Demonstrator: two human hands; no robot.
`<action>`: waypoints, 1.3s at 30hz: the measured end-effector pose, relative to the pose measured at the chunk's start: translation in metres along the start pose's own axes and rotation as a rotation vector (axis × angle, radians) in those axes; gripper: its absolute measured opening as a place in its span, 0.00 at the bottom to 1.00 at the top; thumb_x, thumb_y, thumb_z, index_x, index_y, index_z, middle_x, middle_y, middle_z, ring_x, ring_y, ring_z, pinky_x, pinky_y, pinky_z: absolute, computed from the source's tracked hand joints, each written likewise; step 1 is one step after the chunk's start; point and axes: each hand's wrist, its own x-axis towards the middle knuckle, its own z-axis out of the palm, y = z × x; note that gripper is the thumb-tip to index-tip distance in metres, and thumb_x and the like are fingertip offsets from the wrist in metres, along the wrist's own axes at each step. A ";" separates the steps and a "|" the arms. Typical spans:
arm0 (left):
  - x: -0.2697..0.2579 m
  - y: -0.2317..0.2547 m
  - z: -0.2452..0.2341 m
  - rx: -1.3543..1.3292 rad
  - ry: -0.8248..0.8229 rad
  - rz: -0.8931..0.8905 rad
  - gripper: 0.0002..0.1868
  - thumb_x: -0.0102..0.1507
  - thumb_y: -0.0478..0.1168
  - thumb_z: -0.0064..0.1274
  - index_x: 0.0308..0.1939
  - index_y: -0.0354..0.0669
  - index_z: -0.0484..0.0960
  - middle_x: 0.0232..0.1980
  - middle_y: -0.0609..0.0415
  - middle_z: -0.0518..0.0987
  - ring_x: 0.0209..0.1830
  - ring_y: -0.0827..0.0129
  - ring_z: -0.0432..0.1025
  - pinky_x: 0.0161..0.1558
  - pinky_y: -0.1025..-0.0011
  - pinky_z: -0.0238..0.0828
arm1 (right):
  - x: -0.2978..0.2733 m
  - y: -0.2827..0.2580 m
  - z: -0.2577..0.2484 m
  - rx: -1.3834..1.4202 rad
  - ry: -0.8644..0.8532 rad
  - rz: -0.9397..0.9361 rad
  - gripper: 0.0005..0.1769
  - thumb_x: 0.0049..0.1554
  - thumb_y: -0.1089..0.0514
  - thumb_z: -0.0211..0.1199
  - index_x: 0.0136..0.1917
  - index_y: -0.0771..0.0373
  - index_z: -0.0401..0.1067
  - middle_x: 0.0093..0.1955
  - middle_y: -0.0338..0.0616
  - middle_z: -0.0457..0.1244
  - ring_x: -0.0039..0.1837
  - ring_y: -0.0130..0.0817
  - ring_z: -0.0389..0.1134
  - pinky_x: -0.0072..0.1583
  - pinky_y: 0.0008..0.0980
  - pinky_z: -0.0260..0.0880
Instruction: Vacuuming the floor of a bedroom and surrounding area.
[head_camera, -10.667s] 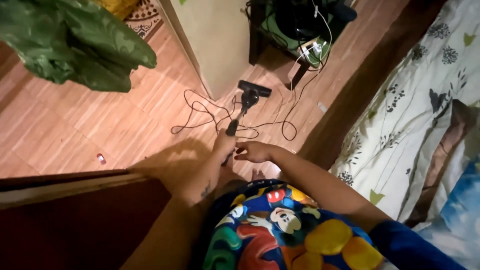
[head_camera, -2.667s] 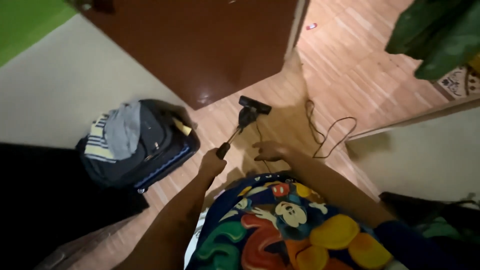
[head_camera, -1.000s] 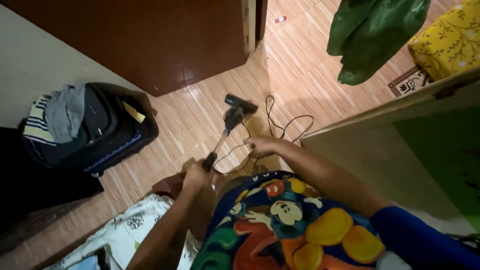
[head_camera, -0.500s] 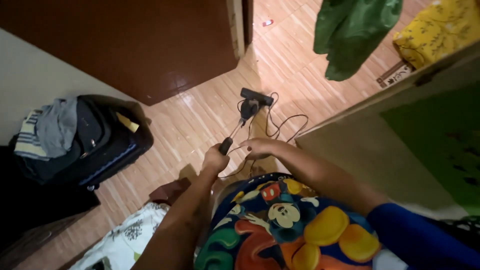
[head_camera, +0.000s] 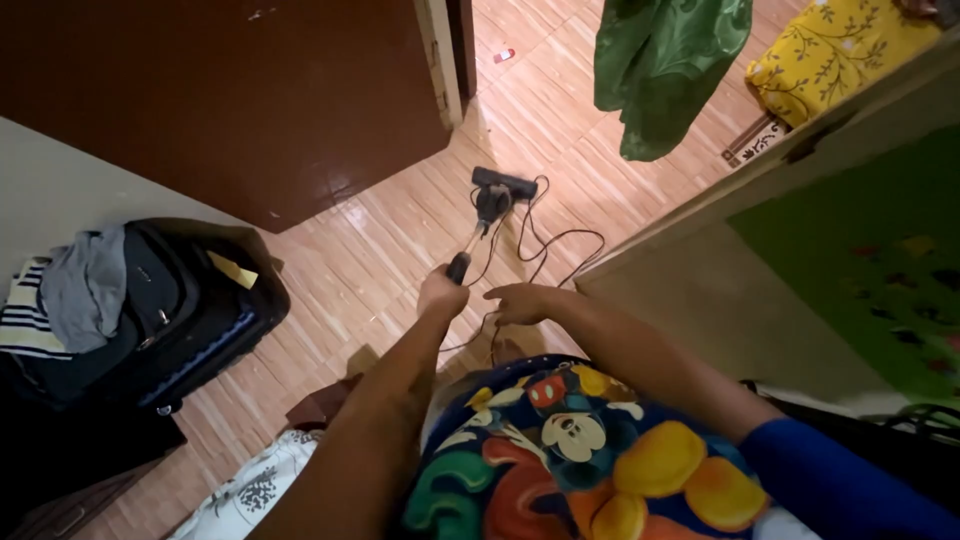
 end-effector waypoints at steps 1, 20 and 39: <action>-0.001 0.003 0.002 -0.001 0.000 -0.002 0.24 0.56 0.40 0.55 0.58 0.52 0.81 0.54 0.43 0.83 0.58 0.51 0.76 0.56 0.56 0.73 | 0.002 0.004 0.003 -0.001 -0.002 0.000 0.48 0.52 0.41 0.67 0.80 0.54 0.55 0.68 0.55 0.65 0.69 0.51 0.66 0.67 0.41 0.65; -0.024 0.008 0.034 -0.209 0.082 0.034 0.25 0.54 0.40 0.54 0.56 0.47 0.80 0.49 0.38 0.83 0.52 0.43 0.77 0.52 0.53 0.73 | 0.008 0.028 0.016 0.134 0.039 0.003 0.48 0.49 0.43 0.72 0.78 0.54 0.59 0.68 0.56 0.65 0.68 0.48 0.68 0.65 0.41 0.69; 0.052 0.027 0.015 -0.404 -0.136 -0.003 0.44 0.59 0.46 0.56 0.79 0.52 0.56 0.32 0.43 0.81 0.21 0.60 0.74 0.23 0.63 0.72 | 0.022 0.020 0.017 0.031 -0.090 -0.073 0.51 0.50 0.40 0.67 0.81 0.56 0.54 0.64 0.56 0.70 0.65 0.47 0.71 0.65 0.41 0.70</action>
